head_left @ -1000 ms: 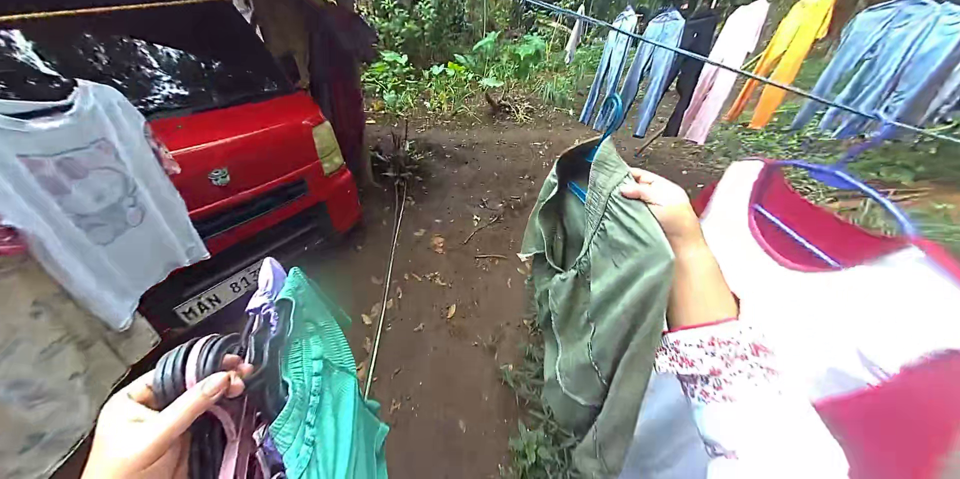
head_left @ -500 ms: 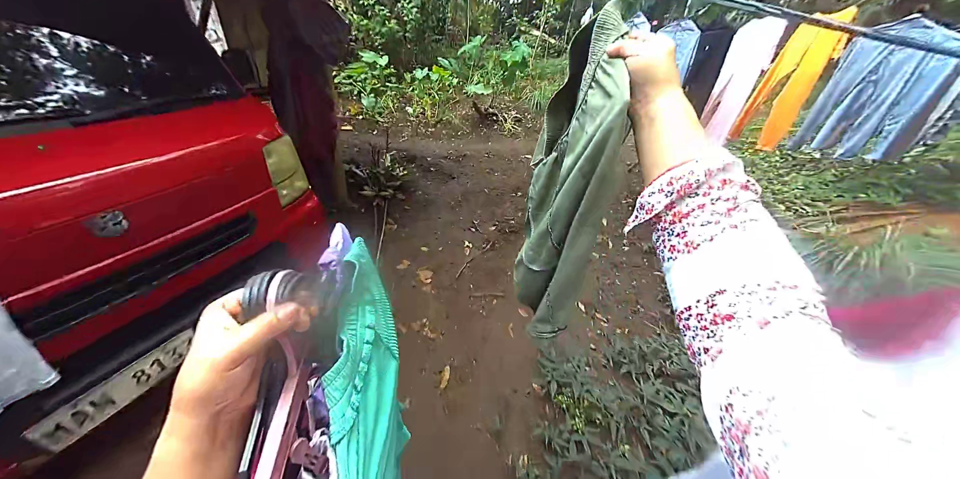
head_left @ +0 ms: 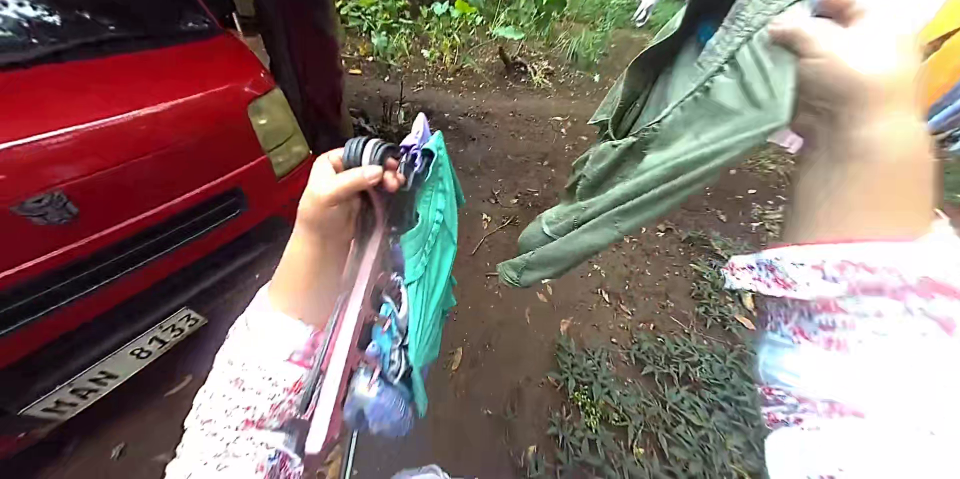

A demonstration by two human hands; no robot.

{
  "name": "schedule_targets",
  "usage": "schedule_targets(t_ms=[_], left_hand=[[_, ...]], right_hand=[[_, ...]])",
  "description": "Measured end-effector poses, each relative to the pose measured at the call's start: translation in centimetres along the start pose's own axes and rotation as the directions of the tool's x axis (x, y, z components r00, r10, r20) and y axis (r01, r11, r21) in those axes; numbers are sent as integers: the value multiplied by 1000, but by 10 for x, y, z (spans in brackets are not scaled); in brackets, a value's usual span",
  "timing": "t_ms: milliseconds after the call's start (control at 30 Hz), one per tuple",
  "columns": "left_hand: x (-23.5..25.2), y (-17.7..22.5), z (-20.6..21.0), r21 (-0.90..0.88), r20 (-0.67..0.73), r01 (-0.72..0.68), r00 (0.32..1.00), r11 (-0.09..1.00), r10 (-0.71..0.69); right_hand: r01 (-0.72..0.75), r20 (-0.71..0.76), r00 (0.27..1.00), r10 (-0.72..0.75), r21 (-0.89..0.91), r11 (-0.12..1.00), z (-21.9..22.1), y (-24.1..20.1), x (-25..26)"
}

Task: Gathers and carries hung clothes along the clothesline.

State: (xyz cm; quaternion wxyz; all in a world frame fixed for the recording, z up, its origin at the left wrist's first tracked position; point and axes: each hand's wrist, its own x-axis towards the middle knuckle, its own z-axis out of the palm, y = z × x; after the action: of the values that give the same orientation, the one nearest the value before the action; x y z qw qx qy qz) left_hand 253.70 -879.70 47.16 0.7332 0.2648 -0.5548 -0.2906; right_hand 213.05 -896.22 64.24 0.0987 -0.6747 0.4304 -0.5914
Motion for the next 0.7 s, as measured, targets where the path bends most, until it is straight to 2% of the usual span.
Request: schedule_targets(t_ms=[33, 67, 100, 133, 167, 233, 267, 300, 333, 367, 400, 567, 700], left_hand=[[8, -8, 3, 4, 2, 0, 1000, 1000, 0], [14, -16, 7, -5, 1, 3, 1000, 1000, -3], [18, -24, 12, -16, -3, 5, 1000, 1000, -5], [24, -31, 17, -30, -8, 6, 1000, 1000, -7], [29, -38, 22, -38, -13, 8, 1000, 999, -9], [38, -49, 31, -28, -34, 19, 999, 999, -20], [42, -53, 35, -11, -52, 29, 998, 1000, -29], [46, -57, 38, 4, -68, 38, 997, 999, -38], [50, -62, 39, 13, -74, 45, 996, 999, -43], [54, -66, 37, 14, -76, 47, 996, 999, -46], [58, -71, 35, 8, -77, 48, 996, 999, -47], [84, -100, 8, -61, -85, 75, 993, 995, -80], [111, -107, -22, -42, -87, 151, 984, 988, -154]], right_hand=[[45, -46, 998, -49, -84, 995, -5, -7, -25], [136, -173, 973, -152, -101, 986, -1, -16, -58], [308, -285, 906, -312, -60, 949, 8, -25, -97], [495, -307, 829, -467, 17, 869, 23, -29, -135], [570, -190, 816, -546, 97, 816, 43, -29, -170], [436, 218, 849, -482, 225, 871, 102, -19, -222], [304, 455, 810, -370, 214, 928, 132, -12, -234], [169, 663, 716, -220, 141, 975, 157, -7, -236], [74, 779, 619, -96, 64, 995, 177, -2, -233], [14, 817, 575, -33, 31, 999, 192, 5, -230], [-29, 818, 575, -17, 42, 999, 200, 12, -228], [-261, 711, 703, 10, 245, 934, 209, 38, -198], [-349, 576, 812, 100, 339, 874, 207, 22, -149]])
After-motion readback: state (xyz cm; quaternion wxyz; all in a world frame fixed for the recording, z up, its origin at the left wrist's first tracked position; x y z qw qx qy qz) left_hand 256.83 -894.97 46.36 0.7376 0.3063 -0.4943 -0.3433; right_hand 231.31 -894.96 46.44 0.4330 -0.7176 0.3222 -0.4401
